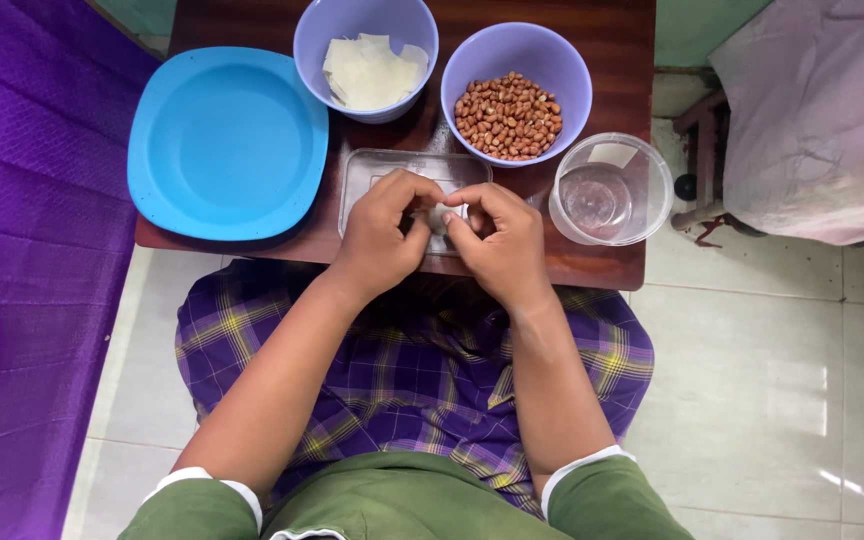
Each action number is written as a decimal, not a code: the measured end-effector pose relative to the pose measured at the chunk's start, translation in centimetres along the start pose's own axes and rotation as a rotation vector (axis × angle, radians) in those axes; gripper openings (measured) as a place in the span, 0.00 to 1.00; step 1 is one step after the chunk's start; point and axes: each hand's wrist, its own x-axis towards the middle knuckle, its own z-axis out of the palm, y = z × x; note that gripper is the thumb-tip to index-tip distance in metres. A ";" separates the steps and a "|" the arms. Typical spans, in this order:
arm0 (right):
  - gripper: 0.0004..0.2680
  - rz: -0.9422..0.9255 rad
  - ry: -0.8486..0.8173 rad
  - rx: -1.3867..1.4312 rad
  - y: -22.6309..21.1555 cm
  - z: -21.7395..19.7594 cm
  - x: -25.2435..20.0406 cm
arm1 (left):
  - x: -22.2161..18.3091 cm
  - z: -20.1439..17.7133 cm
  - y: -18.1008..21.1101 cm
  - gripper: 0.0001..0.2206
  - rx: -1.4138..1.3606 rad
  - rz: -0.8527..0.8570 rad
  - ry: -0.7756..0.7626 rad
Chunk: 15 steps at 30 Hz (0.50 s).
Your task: Assembling and wrapping small snacks using white wrappers, a white filling, and peanuts.
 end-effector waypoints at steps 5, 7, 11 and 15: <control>0.07 -0.061 -0.001 -0.076 -0.7 -0.2 0.1 | 0.3 -1.9 -1.0 0.22 0.221 0.105 -0.068; 0.08 -0.096 0.002 -0.110 -0.7 -0.2 0.0 | 0.0 -2.6 -1.6 0.24 0.339 0.142 -0.090; 0.09 -0.149 -0.048 -0.264 -0.1 0.0 -0.3 | -1.4 -2.8 -3.3 0.17 0.506 0.204 -0.083; 0.09 -0.147 -0.118 -0.468 0.4 0.4 -0.7 | -1.5 -2.6 -2.9 0.15 0.526 0.256 -0.026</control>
